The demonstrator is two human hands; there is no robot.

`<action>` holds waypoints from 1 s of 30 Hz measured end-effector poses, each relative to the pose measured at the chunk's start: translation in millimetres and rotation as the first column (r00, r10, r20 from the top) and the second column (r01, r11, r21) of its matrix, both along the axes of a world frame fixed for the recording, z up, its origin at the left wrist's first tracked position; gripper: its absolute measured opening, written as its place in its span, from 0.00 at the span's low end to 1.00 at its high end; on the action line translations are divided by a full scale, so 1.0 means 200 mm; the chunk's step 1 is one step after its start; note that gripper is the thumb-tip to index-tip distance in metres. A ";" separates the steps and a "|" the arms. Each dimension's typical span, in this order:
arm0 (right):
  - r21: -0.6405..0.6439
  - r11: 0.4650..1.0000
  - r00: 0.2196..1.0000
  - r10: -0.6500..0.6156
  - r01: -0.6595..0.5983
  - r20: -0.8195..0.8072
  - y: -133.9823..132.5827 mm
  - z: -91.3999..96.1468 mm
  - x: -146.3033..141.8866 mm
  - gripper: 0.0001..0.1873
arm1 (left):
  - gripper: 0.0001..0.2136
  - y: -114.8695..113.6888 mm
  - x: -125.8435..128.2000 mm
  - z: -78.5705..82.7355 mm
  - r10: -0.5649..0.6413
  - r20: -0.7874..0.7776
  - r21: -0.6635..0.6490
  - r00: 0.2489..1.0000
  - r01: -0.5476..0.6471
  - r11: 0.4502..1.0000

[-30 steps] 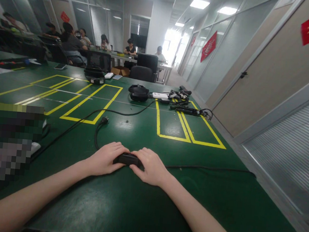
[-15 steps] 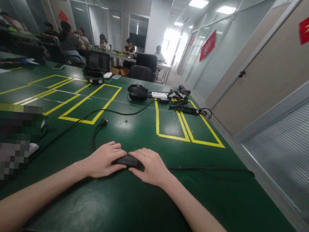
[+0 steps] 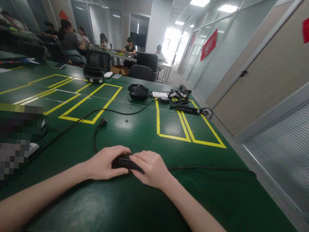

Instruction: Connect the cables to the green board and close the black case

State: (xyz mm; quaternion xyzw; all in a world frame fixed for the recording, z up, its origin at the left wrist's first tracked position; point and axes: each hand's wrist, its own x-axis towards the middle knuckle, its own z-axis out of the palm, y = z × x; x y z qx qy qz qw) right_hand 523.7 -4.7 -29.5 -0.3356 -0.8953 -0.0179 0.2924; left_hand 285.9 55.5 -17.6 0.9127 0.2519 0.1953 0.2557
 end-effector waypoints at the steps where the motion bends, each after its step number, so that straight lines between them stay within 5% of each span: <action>1: 0.044 0.999 0.999 0.013 -0.015 0.042 0.00 0.00 0.00 0.17 | 0.21 0.00 0.00 0.01 0.041 -0.002 -0.085 0.999 -0.041 0.996; 4: 0.148 0.988 0.990 0.029 -0.049 0.137 -0.01 0.01 0.01 0.18 | 0.20 0.00 0.00 0.05 0.060 -0.052 -0.277 0.997 -0.072 0.958; 8: 0.151 0.988 0.989 -0.011 -0.012 0.146 0.00 0.01 0.02 0.18 | 0.17 0.00 0.00 0.04 0.062 -0.002 -0.358 0.998 -0.058 0.932; 13: -0.115 0.992 0.999 -0.045 0.044 -0.009 0.01 0.01 0.02 0.22 | 0.14 0.00 0.00 0.00 0.059 0.050 -0.167 0.997 -0.050 0.985; 19: -0.283 0.958 0.983 -0.097 0.050 -0.156 -0.01 0.03 0.01 0.09 | 0.17 0.00 -0.01 -0.01 0.019 -0.024 0.100 1.000 -0.017 0.995; 22: -0.276 0.960 0.991 -0.084 0.051 -0.107 0.00 0.05 0.01 0.09 | 0.15 0.00 0.00 -0.02 0.058 -0.082 0.103 0.995 -0.050 0.993; 27: -0.264 0.962 0.992 -0.041 0.071 0.116 -0.02 0.07 0.01 0.29 | 0.16 0.00 0.00 -0.03 0.076 -0.079 0.015 0.994 -0.075 0.997; 30: -0.270 0.958 0.988 -0.058 0.096 0.147 -0.03 0.08 0.04 0.27 | 0.17 0.00 0.00 -0.03 0.062 -0.021 0.028 0.998 -0.062 0.998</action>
